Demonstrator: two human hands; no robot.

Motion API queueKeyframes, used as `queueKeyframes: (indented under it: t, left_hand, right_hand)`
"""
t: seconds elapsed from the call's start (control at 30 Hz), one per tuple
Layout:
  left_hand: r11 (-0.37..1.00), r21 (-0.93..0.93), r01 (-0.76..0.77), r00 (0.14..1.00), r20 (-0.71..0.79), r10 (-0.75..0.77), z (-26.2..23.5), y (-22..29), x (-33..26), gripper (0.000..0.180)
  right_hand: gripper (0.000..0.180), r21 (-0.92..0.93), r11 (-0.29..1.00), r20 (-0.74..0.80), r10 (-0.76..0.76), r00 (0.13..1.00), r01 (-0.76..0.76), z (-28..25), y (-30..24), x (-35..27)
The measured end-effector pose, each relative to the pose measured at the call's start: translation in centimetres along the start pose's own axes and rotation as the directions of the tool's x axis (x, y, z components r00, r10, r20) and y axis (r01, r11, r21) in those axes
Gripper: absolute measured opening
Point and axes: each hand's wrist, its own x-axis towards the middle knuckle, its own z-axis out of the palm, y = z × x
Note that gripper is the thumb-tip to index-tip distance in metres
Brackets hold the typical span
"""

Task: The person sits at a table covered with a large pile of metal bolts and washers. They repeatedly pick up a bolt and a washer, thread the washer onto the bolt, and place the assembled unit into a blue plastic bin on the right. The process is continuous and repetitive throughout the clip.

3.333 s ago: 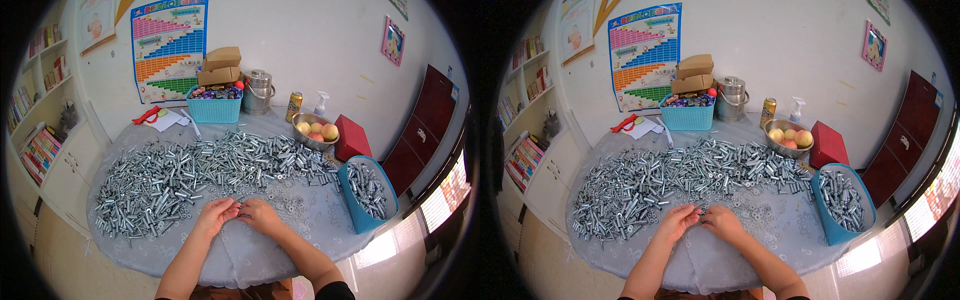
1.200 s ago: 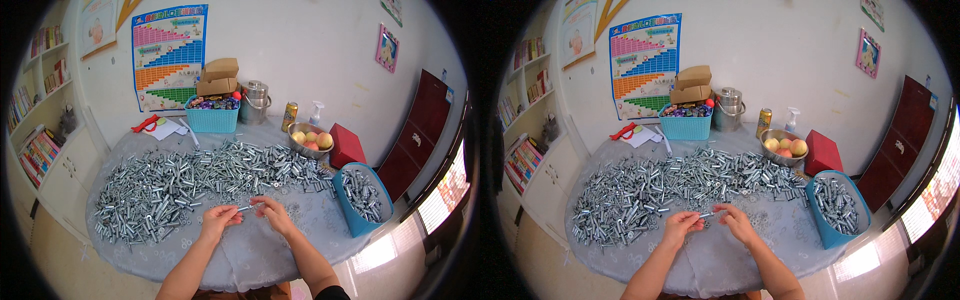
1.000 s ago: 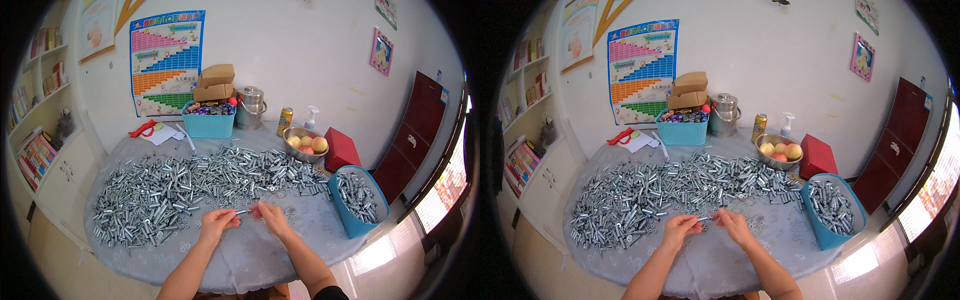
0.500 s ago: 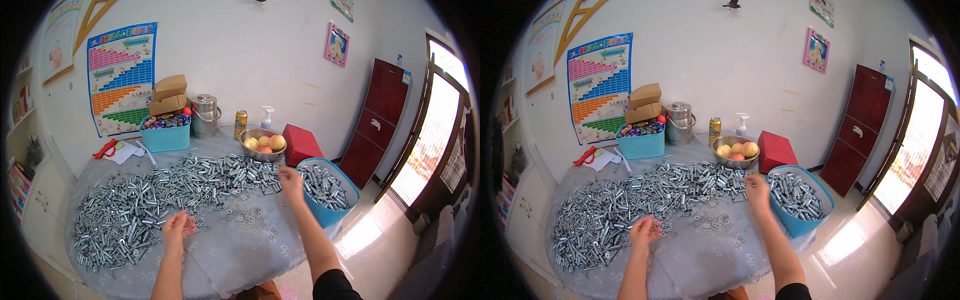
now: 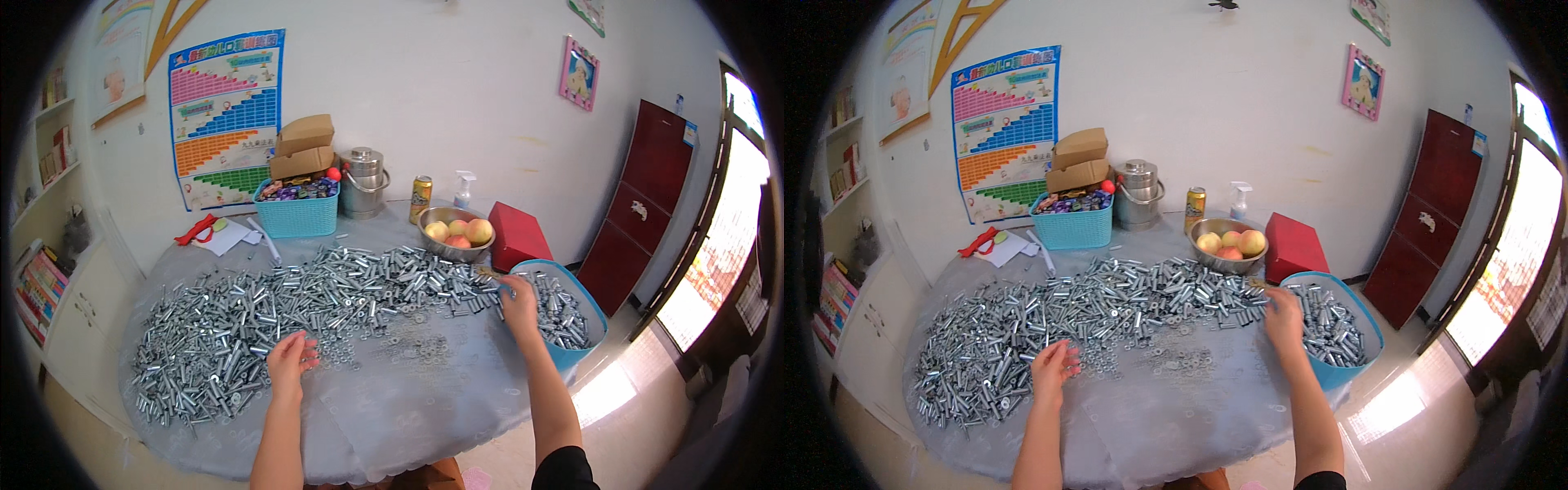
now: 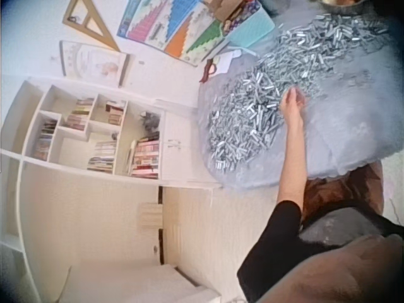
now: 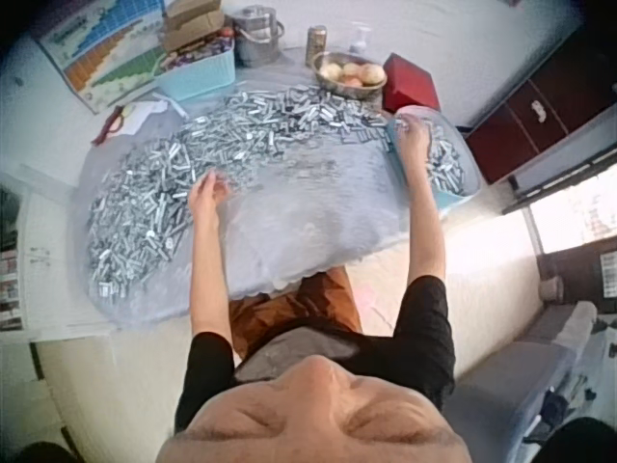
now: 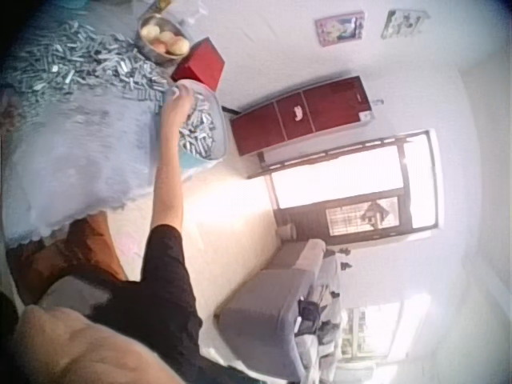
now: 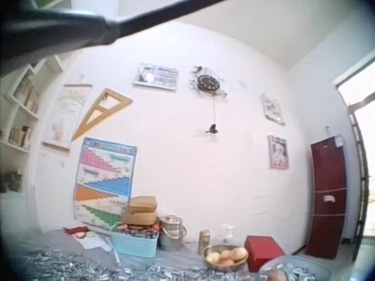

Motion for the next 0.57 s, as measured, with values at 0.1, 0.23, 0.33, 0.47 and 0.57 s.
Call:
queueKeyframes:
  t: [0.1,0.23,0.33,0.47,0.57]
  left_hand:
    - [0.997,0.039,-0.063,0.996,-0.067,0.065,-1.2,-0.5,0.9,0.018]
    - [0.961,0.224,-0.163,0.972,-0.133,0.196,-2.3,-1.1,2.1,0.015]
    - [0.904,0.374,-0.207,0.95,-0.144,0.277,-2.8,-1.7,2.8,0.013]
    - [0.855,0.418,-0.307,0.926,-0.075,0.369,-3.7,-3.1,3.6,0.012]
    - [0.849,0.45,-0.276,0.939,-0.063,0.339,-3.4,-3.3,3.5,0.014]
  right_hand:
    - [0.02,0.234,0.954,0.391,0.084,0.916,-0.188,5.5,-4.9,-1.9]
    - [0.019,0.258,0.935,0.58,0.054,0.813,-0.245,11.3,-10.9,-3.9]
    - [0.023,0.155,0.964,0.55,0.099,0.829,-0.218,14.5,-13.0,-4.4]
    - [0.031,0.046,0.966,0.59,0.178,0.787,-0.253,16.7,-14.0,-4.1]
    - [0.034,-0.062,0.982,0.665,0.175,0.726,-0.18,17.2,-12.9,-3.4]
